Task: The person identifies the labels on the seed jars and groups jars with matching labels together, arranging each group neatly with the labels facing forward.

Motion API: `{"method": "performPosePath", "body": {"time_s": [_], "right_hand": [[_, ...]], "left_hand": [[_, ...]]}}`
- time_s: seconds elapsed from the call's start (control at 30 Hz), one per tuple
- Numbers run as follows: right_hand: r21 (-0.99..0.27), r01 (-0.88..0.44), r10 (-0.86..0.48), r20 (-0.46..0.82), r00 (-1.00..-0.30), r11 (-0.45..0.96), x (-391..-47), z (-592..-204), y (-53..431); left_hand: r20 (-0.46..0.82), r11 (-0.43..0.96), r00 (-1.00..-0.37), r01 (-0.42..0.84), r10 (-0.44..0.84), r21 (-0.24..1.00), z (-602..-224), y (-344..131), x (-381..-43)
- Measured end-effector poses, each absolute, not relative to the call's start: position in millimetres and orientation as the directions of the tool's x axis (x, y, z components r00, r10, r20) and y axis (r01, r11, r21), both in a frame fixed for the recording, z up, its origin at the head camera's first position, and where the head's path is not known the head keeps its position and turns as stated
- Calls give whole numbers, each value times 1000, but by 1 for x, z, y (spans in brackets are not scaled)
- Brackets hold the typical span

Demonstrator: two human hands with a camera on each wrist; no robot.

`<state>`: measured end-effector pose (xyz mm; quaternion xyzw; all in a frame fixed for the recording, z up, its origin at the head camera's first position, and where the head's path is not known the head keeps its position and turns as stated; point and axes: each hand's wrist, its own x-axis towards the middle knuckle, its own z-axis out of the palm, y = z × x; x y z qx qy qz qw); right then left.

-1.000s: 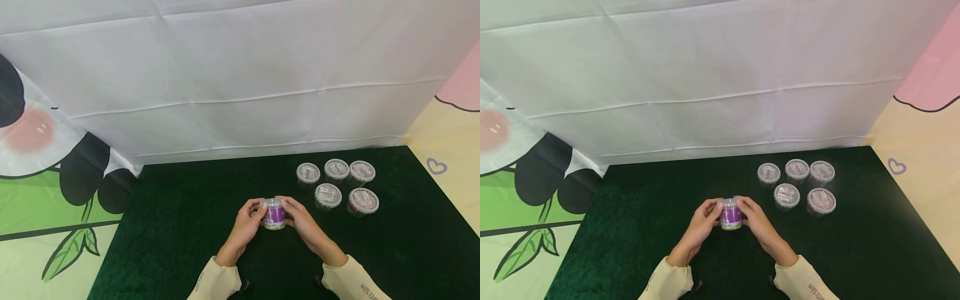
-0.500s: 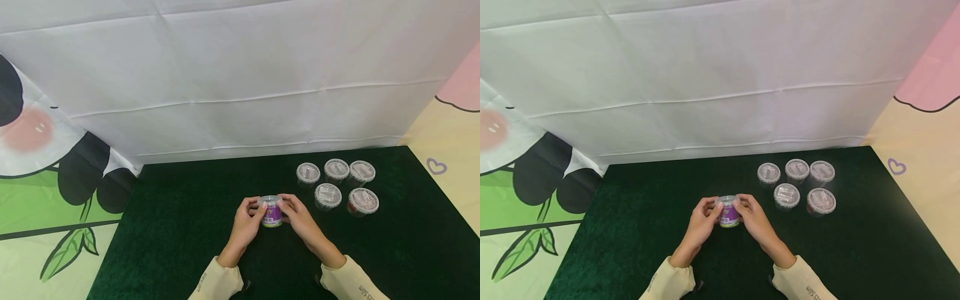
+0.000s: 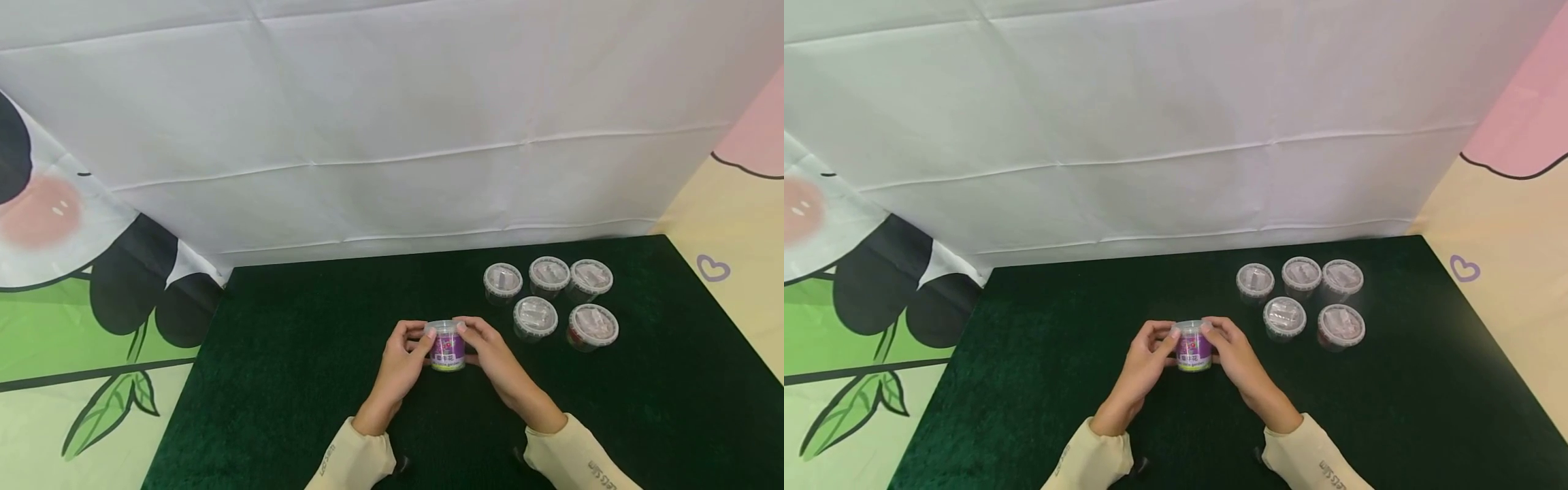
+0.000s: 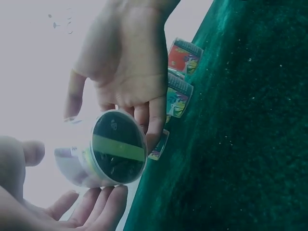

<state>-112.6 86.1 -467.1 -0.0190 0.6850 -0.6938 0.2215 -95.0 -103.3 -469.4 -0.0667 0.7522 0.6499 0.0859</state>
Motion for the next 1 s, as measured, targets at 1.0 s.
{"method": "performPosePath", "body": {"time_s": [1.0], "right_hand": [[-962,261,-392,-269,-880,74,-114,-461,79]], "left_hand": [[-205,164,-978,-195,45,967,-468,-117,-93]]}}
